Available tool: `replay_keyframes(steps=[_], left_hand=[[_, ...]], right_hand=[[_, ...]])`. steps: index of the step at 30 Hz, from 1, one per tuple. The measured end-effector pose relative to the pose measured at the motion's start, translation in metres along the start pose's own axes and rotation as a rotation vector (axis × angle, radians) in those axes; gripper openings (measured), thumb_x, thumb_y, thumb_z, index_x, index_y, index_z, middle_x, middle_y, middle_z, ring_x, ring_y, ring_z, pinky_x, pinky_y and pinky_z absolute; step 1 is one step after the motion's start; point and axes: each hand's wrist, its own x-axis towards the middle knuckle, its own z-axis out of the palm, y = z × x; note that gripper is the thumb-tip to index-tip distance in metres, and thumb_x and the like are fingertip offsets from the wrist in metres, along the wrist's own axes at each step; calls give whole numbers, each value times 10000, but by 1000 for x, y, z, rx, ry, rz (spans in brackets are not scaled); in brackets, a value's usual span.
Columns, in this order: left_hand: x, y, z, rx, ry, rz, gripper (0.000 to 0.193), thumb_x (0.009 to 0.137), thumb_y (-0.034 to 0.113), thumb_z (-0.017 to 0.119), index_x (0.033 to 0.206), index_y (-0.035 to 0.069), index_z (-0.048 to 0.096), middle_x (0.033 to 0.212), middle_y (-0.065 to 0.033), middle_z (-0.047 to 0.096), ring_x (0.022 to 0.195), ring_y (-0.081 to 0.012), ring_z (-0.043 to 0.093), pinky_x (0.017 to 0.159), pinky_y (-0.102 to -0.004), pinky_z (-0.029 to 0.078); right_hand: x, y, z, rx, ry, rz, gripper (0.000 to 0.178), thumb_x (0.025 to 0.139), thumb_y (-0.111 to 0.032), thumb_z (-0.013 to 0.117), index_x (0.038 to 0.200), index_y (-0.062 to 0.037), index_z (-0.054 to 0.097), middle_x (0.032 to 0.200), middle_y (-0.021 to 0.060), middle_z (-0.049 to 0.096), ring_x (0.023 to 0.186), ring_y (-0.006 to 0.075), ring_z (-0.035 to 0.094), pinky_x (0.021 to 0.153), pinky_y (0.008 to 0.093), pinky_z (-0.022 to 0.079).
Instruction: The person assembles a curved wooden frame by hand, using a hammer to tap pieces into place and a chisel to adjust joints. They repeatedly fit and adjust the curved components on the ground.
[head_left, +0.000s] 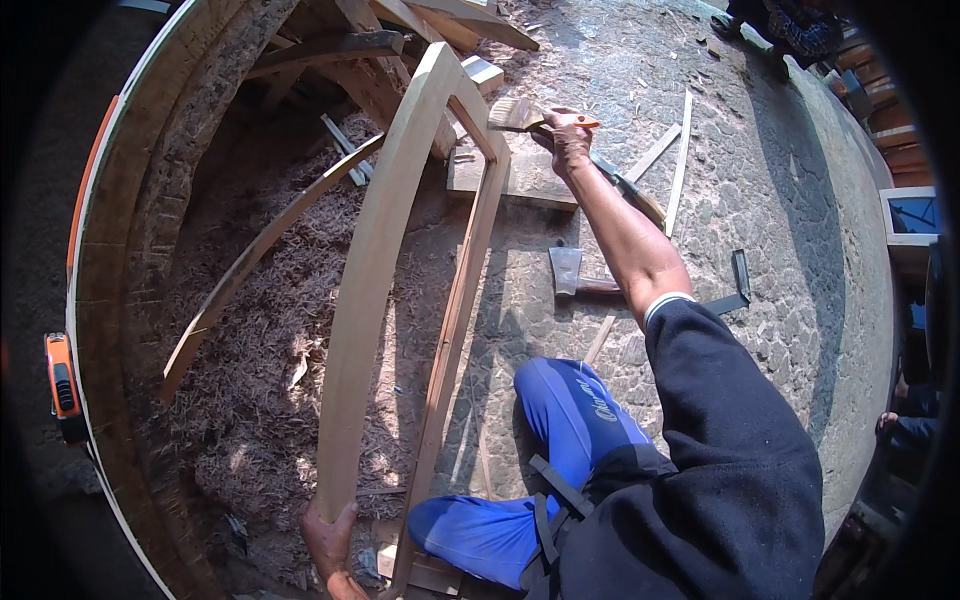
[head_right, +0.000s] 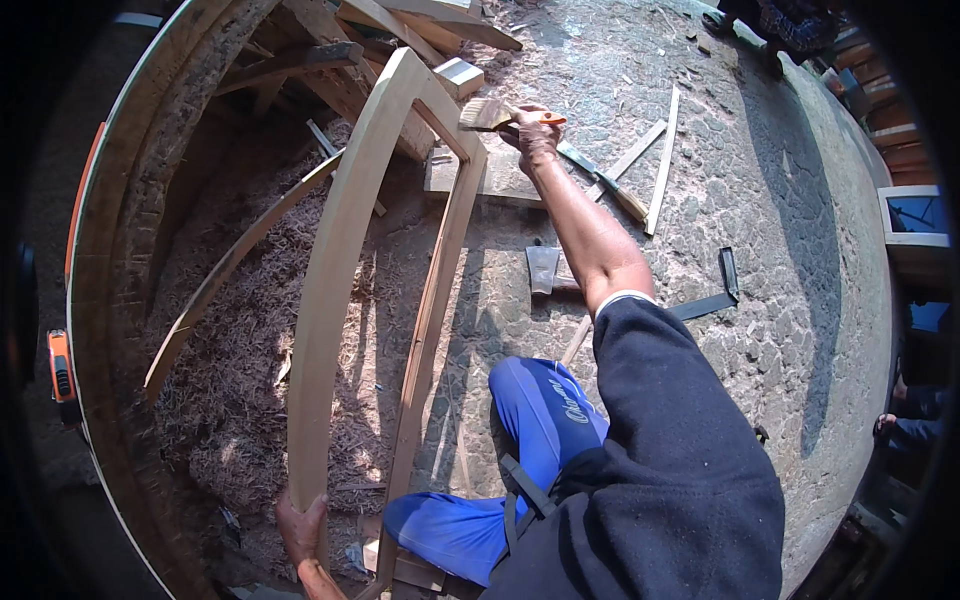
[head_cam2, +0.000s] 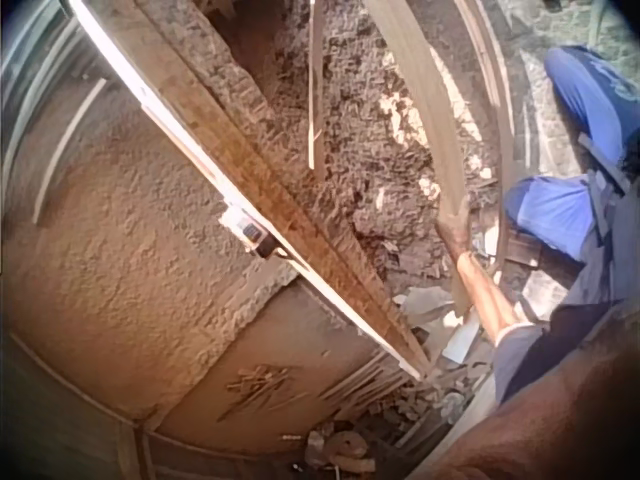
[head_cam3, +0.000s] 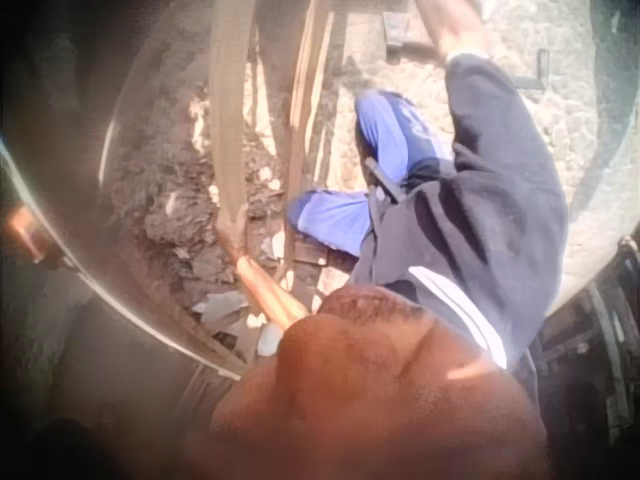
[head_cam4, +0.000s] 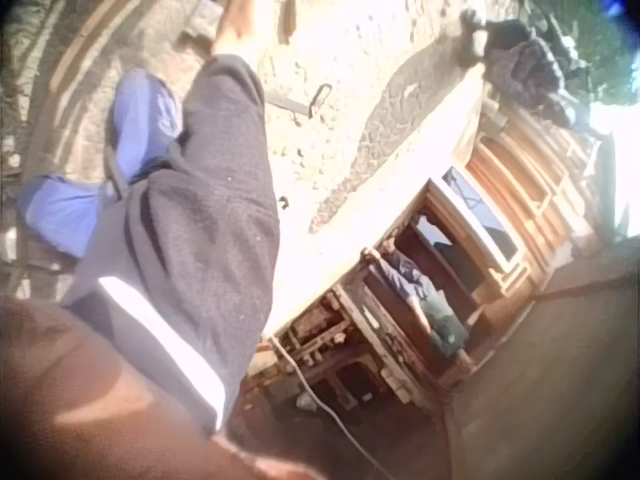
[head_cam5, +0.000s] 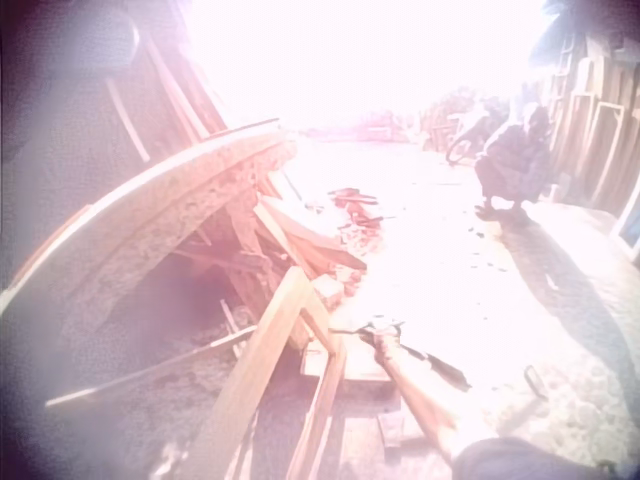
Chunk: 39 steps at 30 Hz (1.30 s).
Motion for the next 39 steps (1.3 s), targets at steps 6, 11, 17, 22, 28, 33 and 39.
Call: replay_keyframes(steps=[6,11,17,22,28,33,39], left_hand=[[-5,4,3,-38,33,-12,400,715,92,832,1077,-21,703,915,-154,753,811,-257,718,776,-386,546],[-5,-3,6,-4,23,-22,377,699,133,851,1014,-12,701,899,-178,750,825,-288,739,765,-401,551],[-14,-5,10,64,79,9,385,693,159,853,1015,11,704,896,-178,752,832,-343,747,756,-429,562],[-18,-3,14,38,75,5,382,723,208,850,1022,26,696,905,-179,752,836,-348,746,764,-429,563],[-48,3,19,81,47,-64,393,791,270,830,1067,31,684,947,-186,757,890,-364,745,799,-427,561],[-72,20,39,174,116,-56,366,787,316,833,1014,61,702,910,-198,749,899,-410,726,802,-471,558],[-78,33,42,246,138,-79,373,769,337,848,999,74,716,886,-187,748,889,-411,723,786,-488,556]], right_hand=[[-46,21,-6,-773,-90,186,298,832,-42,730,1110,-81,629,983,61,695,844,178,703,774,320,598],[-42,5,-6,-938,-784,-777,102,936,-141,721,1020,-84,717,967,86,754,851,200,727,787,322,572],[-199,47,-10,-1401,-778,-521,140,875,-161,686,1006,-176,640,980,109,662,832,352,699,687,448,579],[-460,83,-39,-952,-1800,91,312,744,-113,740,1034,-91,626,930,178,663,954,430,665,783,472,547],[-269,51,6,-450,-601,129,286,976,-311,719,1043,-38,663,866,73,720,795,116,682,659,288,553],[-105,35,14,-1015,-379,-405,233,875,-272,723,870,-44,677,759,137,695,677,291,685,629,411,525],[-331,74,-25,-1089,-984,56,247,837,-260,638,948,-47,697,1066,256,680,1031,386,675,877,462,541]])
